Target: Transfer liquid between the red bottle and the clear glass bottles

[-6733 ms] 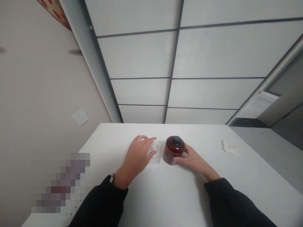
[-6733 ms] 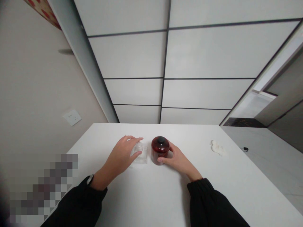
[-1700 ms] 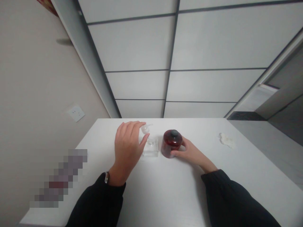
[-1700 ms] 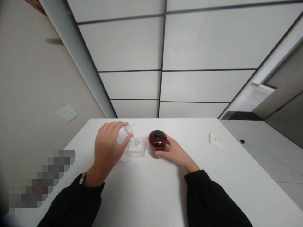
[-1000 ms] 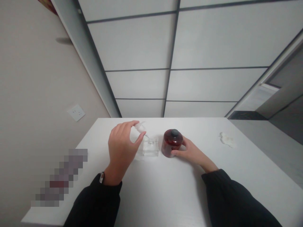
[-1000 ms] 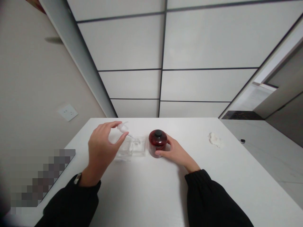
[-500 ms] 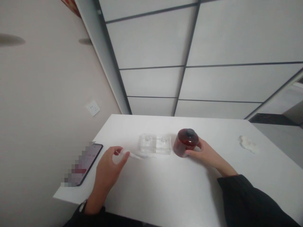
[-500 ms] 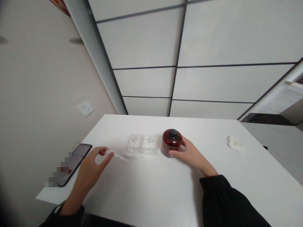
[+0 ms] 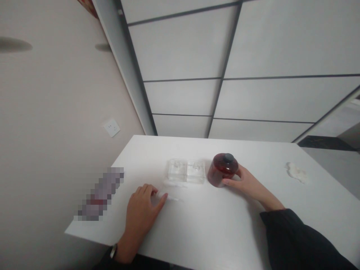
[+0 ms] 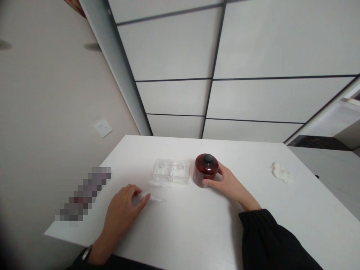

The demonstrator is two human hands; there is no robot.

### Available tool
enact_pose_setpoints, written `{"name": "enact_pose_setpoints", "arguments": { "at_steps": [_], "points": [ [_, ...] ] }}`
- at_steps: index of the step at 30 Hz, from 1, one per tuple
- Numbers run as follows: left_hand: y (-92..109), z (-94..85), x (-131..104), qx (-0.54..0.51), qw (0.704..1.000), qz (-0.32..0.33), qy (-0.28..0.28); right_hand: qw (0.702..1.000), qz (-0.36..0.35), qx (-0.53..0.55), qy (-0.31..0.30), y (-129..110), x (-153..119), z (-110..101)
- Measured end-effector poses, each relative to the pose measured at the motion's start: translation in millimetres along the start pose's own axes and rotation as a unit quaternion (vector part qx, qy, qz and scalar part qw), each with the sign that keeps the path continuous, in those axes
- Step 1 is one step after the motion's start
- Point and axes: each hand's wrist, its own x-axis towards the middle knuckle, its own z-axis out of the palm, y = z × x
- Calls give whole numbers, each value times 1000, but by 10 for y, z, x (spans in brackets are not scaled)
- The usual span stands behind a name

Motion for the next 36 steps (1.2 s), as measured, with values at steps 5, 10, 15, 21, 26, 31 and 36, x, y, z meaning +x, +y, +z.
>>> {"name": "enact_pose_setpoints", "arguments": {
  "at_steps": [5,10,15,21,26,31,36],
  "points": [
    [11,11,18,20,1000,-5,-1,1000,4,6,5,0,-2,8],
    [-17,26,27,-14,999,-29,7,1000,11,16,7,-13,-13,22],
    [-107,79,26,-74,995,-29,53,999,11,21,22,-68,-56,35],
    [-80,64,-7,-165,972,62,153,995,9,-7,95,-246,-454,118],
    [236,-90,-150,-265,947,181,28,998,4,0,70,-455,-961,509],
    [537,-163,-187,-324,887,300,-137,999,-17,23,22,-591,-1147,947],
    [661,-166,32,-348,859,324,-188,998,-49,37,-1,-533,-1156,1054]
  ]
}}
